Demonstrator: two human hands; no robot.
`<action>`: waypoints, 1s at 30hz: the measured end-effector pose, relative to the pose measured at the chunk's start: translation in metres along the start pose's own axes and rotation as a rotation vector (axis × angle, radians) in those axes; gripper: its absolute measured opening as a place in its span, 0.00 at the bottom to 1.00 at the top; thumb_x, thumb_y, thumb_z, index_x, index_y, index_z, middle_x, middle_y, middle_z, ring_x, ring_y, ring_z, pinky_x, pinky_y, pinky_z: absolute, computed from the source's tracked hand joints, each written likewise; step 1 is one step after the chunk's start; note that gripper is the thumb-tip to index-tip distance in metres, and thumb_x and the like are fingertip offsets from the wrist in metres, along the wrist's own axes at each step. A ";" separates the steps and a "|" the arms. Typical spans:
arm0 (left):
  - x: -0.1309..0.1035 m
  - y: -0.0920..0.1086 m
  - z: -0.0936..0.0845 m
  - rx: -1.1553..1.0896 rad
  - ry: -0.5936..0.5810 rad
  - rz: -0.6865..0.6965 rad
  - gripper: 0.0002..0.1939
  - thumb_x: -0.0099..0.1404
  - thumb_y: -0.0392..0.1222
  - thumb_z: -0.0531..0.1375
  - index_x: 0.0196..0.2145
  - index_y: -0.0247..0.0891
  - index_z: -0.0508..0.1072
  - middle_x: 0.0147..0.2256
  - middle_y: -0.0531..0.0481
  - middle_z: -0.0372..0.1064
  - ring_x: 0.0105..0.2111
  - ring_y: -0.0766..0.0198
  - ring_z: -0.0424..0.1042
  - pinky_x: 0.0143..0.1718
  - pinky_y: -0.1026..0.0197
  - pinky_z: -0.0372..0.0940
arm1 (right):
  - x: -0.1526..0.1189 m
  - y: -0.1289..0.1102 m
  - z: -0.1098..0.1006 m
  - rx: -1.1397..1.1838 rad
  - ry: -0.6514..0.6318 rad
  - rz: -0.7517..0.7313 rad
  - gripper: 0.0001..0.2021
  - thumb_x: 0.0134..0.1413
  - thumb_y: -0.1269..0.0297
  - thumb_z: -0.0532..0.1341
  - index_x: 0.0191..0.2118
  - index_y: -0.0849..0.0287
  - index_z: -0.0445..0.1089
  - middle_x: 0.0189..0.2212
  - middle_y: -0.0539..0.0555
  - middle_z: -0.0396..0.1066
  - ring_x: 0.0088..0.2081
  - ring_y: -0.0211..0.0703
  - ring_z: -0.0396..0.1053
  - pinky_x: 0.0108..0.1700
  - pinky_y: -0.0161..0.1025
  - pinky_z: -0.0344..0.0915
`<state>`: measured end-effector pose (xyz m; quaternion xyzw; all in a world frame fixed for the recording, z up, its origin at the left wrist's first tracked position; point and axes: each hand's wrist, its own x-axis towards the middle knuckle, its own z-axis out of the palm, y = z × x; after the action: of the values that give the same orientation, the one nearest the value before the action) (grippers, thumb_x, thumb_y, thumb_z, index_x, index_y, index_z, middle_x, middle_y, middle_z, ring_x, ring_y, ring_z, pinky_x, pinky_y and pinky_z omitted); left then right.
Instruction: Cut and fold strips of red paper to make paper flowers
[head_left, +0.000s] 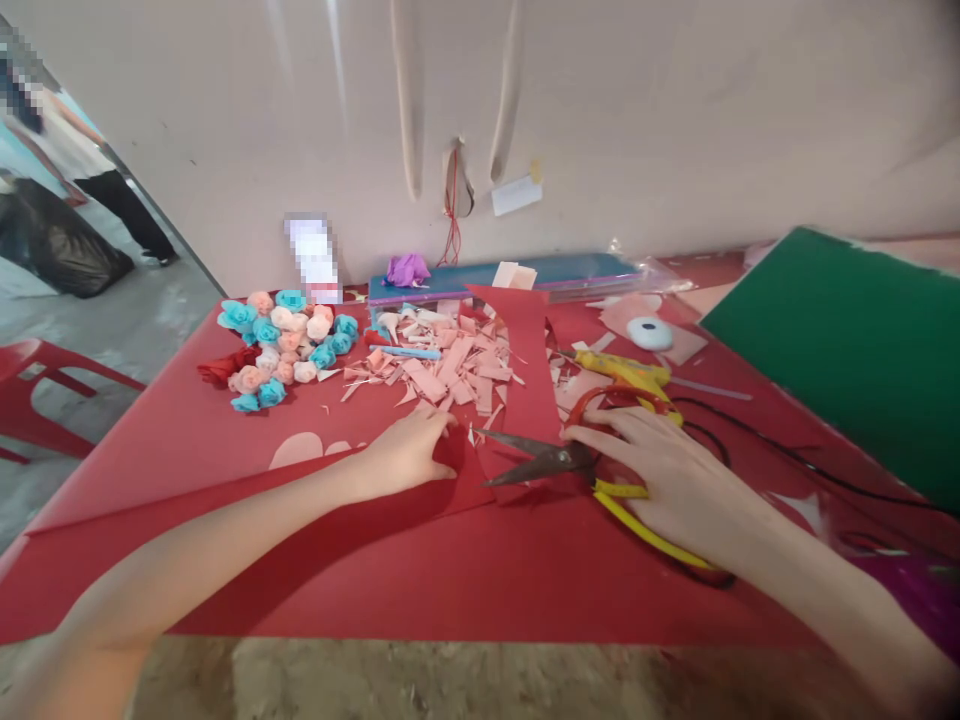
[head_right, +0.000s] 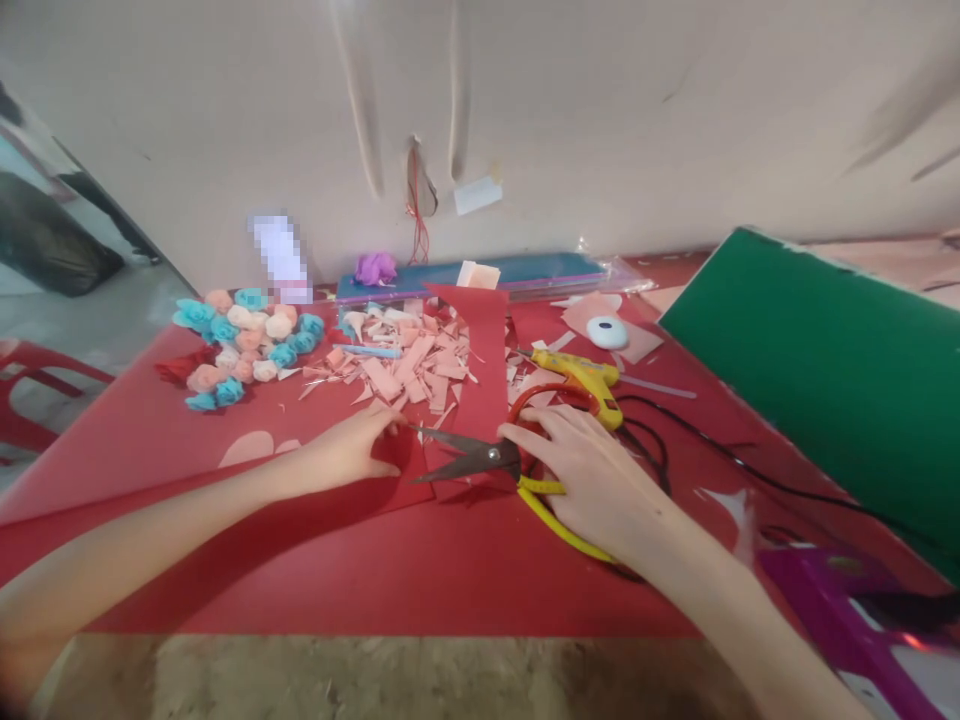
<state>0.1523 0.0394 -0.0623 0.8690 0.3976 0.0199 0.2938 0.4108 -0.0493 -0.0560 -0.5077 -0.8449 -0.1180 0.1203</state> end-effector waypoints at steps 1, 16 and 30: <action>0.001 0.000 0.000 -0.011 -0.010 0.000 0.21 0.51 0.37 0.64 0.44 0.37 0.66 0.38 0.47 0.67 0.39 0.57 0.68 0.39 0.58 0.64 | -0.001 0.003 0.003 -0.026 -0.012 -0.015 0.23 0.40 0.80 0.50 0.43 0.61 0.70 0.40 0.62 0.70 0.41 0.53 0.68 0.38 0.46 0.67; 0.001 0.003 -0.001 -0.125 0.047 0.117 0.02 0.60 0.35 0.57 0.30 0.38 0.68 0.34 0.53 0.69 0.36 0.64 0.68 0.41 0.61 0.62 | 0.000 0.014 0.016 0.052 -0.073 -0.090 0.22 0.38 0.81 0.51 0.41 0.62 0.70 0.35 0.62 0.68 0.38 0.52 0.65 0.37 0.46 0.63; -0.001 -0.007 -0.009 -0.182 0.031 0.177 0.05 0.62 0.41 0.56 0.34 0.38 0.70 0.37 0.51 0.71 0.38 0.64 0.69 0.42 0.61 0.63 | 0.006 0.014 0.022 0.146 -0.155 -0.169 0.22 0.36 0.82 0.53 0.41 0.60 0.70 0.41 0.62 0.66 0.44 0.54 0.62 0.43 0.48 0.61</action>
<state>0.1446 0.0469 -0.0580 0.8700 0.3203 0.0953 0.3624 0.4185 -0.0313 -0.0741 -0.4321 -0.8978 -0.0264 0.0807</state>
